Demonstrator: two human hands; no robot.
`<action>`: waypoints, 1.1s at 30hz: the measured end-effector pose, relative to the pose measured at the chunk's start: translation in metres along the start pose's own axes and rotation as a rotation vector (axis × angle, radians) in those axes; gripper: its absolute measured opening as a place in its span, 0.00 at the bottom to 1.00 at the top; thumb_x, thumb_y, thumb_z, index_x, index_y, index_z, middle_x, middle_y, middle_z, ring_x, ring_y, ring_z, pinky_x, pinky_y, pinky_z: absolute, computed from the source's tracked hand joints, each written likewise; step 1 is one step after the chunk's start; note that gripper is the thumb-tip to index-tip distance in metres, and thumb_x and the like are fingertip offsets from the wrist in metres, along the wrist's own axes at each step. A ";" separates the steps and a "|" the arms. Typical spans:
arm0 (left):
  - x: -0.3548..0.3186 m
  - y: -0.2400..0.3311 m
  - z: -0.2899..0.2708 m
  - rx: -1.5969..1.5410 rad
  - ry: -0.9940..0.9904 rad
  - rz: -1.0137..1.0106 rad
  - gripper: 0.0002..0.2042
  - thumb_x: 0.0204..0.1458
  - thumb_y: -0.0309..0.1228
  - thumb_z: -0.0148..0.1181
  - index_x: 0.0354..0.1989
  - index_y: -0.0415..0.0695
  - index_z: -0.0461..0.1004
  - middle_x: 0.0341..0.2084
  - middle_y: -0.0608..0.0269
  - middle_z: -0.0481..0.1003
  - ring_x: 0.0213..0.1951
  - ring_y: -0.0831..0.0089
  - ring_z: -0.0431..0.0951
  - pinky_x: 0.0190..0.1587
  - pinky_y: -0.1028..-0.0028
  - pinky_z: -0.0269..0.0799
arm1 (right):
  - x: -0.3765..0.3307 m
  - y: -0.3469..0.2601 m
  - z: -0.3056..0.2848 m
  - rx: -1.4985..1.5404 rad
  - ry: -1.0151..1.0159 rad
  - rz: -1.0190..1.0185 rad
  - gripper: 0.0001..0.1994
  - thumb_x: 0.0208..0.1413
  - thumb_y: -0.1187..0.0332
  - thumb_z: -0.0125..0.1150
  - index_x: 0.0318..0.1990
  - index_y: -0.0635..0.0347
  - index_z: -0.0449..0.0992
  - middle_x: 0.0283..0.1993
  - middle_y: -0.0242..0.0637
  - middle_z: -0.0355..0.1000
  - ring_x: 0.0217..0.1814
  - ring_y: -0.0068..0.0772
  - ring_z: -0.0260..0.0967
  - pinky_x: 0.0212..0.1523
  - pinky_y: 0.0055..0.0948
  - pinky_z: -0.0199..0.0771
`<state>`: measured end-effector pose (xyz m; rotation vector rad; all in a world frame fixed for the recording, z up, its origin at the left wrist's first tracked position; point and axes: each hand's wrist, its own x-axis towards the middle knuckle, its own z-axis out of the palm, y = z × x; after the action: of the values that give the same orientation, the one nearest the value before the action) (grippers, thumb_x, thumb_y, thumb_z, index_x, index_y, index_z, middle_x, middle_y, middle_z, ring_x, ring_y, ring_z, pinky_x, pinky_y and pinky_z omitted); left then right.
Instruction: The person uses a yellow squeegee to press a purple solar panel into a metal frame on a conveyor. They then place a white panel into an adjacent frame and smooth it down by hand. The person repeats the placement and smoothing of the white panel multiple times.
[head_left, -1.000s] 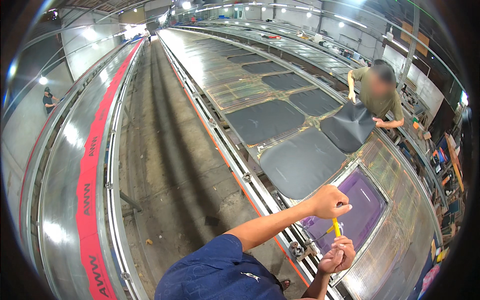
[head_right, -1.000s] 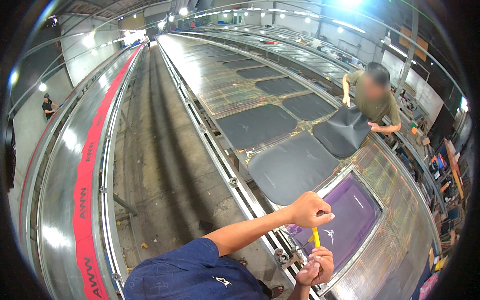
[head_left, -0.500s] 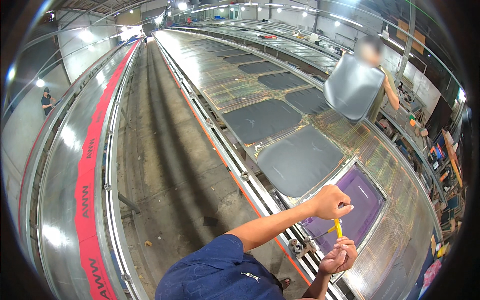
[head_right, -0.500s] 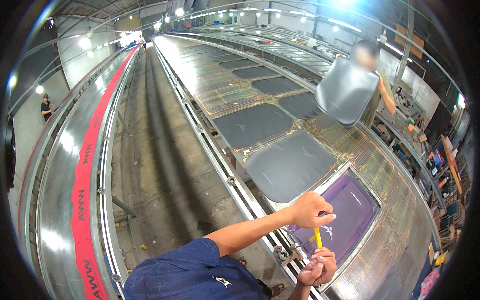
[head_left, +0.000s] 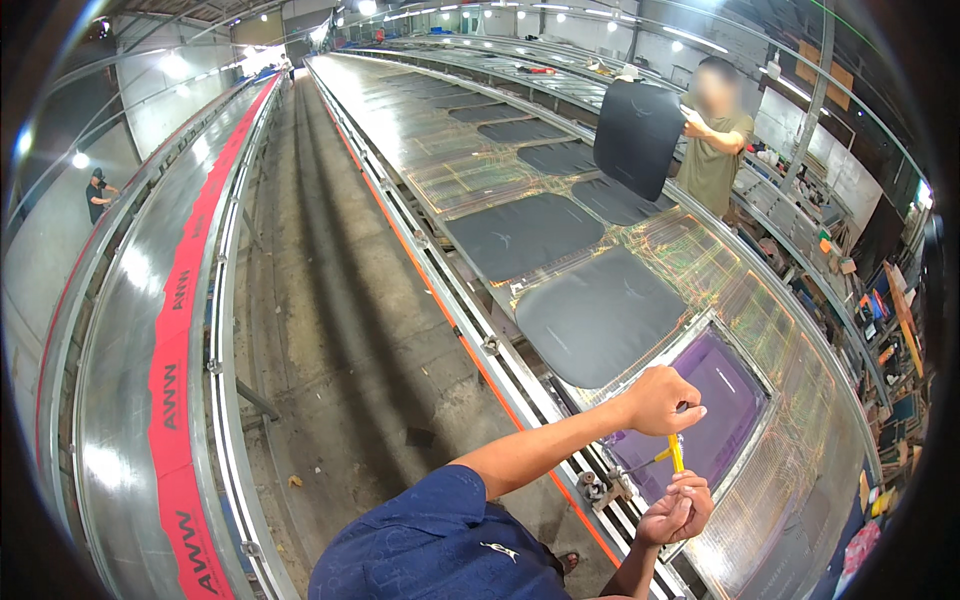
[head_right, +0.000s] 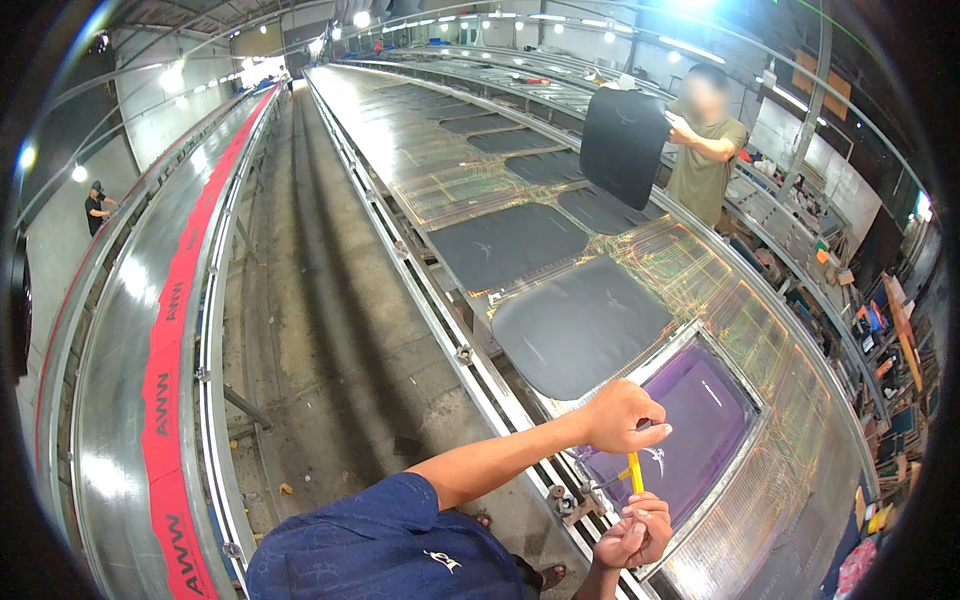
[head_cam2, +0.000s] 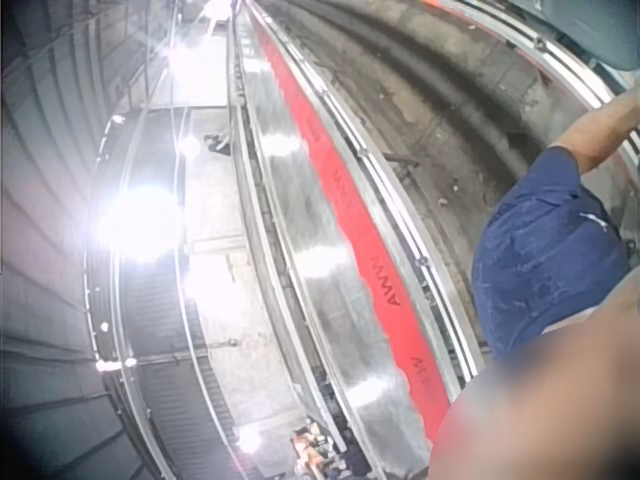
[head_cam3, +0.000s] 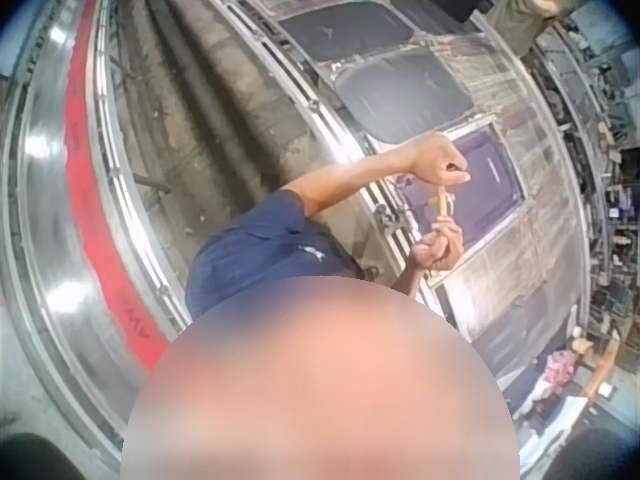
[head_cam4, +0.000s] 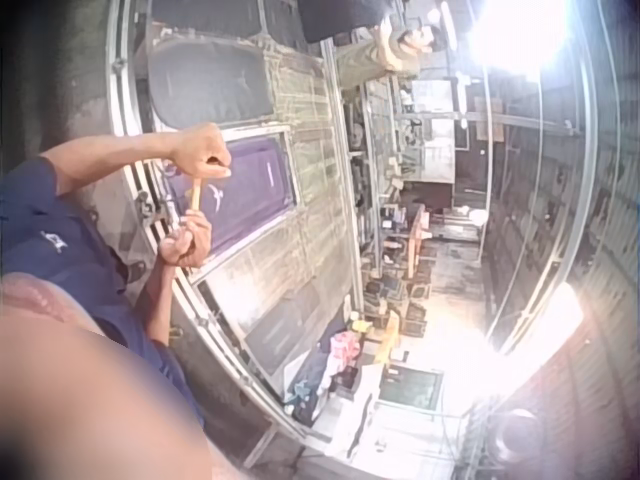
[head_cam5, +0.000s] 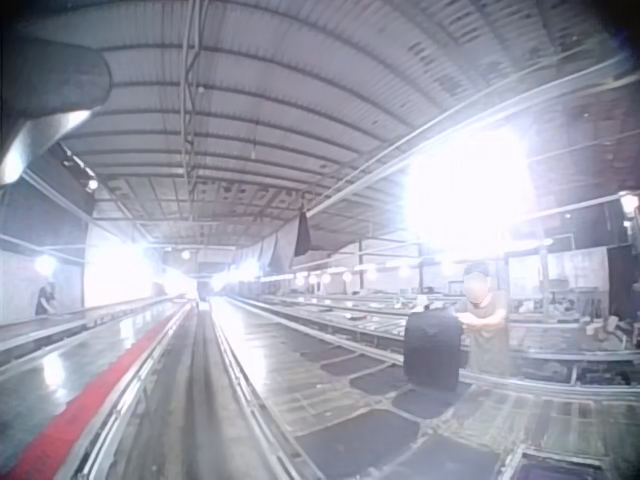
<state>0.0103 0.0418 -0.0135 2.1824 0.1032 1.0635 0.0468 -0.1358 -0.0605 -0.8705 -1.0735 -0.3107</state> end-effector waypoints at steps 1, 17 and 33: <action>0.000 0.000 0.000 0.002 0.006 0.007 0.18 0.50 0.39 0.60 0.13 0.42 0.71 0.09 0.54 0.67 0.15 0.51 0.68 0.21 0.60 0.62 | 0.000 0.000 0.000 -0.001 -0.003 -0.004 0.06 0.56 0.73 0.45 0.36 0.65 0.67 0.26 0.39 0.63 0.29 0.33 0.62 0.37 0.40 0.73; -0.002 0.004 -0.001 0.007 -0.021 0.014 0.16 0.50 0.39 0.60 0.15 0.43 0.73 0.10 0.56 0.70 0.17 0.53 0.71 0.22 0.60 0.64 | -0.002 -0.004 -0.001 -0.011 0.013 -0.007 0.06 0.56 0.73 0.43 0.36 0.65 0.67 0.25 0.38 0.62 0.28 0.32 0.62 0.37 0.39 0.73; -0.026 0.035 0.018 0.287 0.328 0.246 0.08 0.58 0.31 0.59 0.41 0.42 0.80 0.46 0.56 0.76 0.51 0.57 0.73 0.49 0.59 0.69 | -0.004 -0.003 -0.005 -0.099 0.020 -0.053 0.07 0.56 0.76 0.41 0.38 0.66 0.67 0.28 0.40 0.62 0.32 0.34 0.60 0.42 0.39 0.70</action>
<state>-0.0015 -0.0032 -0.0165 2.2936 0.1453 1.6296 0.0469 -0.1422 -0.0634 -0.9262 -1.0710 -0.4187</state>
